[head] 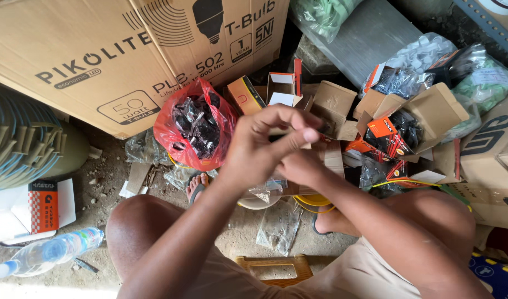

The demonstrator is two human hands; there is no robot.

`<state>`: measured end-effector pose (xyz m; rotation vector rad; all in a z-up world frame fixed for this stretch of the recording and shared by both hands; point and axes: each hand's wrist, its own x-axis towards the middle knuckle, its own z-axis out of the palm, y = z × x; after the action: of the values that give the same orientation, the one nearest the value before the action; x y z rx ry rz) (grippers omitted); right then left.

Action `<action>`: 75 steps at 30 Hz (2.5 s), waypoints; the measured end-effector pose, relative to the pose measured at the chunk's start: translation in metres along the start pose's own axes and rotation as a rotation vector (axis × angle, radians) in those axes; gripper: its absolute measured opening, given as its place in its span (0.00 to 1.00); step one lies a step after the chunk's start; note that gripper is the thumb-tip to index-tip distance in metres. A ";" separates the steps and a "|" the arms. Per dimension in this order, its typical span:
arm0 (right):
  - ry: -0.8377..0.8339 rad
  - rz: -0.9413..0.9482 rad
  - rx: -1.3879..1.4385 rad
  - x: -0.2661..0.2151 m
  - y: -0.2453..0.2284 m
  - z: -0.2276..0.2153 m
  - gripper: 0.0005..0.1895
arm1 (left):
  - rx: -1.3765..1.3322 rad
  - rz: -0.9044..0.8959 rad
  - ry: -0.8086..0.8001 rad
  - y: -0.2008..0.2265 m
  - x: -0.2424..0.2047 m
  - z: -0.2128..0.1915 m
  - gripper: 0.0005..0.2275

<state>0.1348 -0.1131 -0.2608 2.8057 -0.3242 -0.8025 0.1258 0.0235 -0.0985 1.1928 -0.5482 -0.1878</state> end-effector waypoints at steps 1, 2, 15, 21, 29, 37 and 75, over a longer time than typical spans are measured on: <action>0.131 -0.619 0.368 -0.002 0.003 0.018 0.11 | 0.053 -0.038 0.036 -0.006 0.002 -0.011 0.03; 0.126 -0.622 0.364 -0.003 0.000 0.025 0.11 | 0.051 -0.040 0.041 -0.012 0.004 -0.019 0.03; 0.470 -0.832 0.157 0.023 -0.016 0.104 0.05 | 0.382 -0.389 0.184 -0.055 -0.001 -0.075 0.11; 0.395 -0.803 0.234 0.018 -0.050 0.064 0.08 | 0.353 -0.342 0.213 -0.049 -0.001 -0.080 0.09; 0.661 -0.573 0.203 -0.002 -0.097 -0.031 0.13 | 0.335 -0.340 0.242 -0.044 -0.004 -0.082 0.10; 0.506 -0.463 0.100 0.047 -0.126 0.002 0.17 | 0.308 -0.308 0.264 -0.036 -0.006 -0.084 0.09; 1.135 -0.489 0.138 0.047 -0.135 0.142 0.06 | 0.332 -0.217 0.297 -0.028 -0.008 -0.088 0.09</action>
<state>0.1180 -0.0154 -0.4364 2.9478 0.5133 0.8317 0.1663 0.0893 -0.1495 1.5733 -0.1903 -0.1021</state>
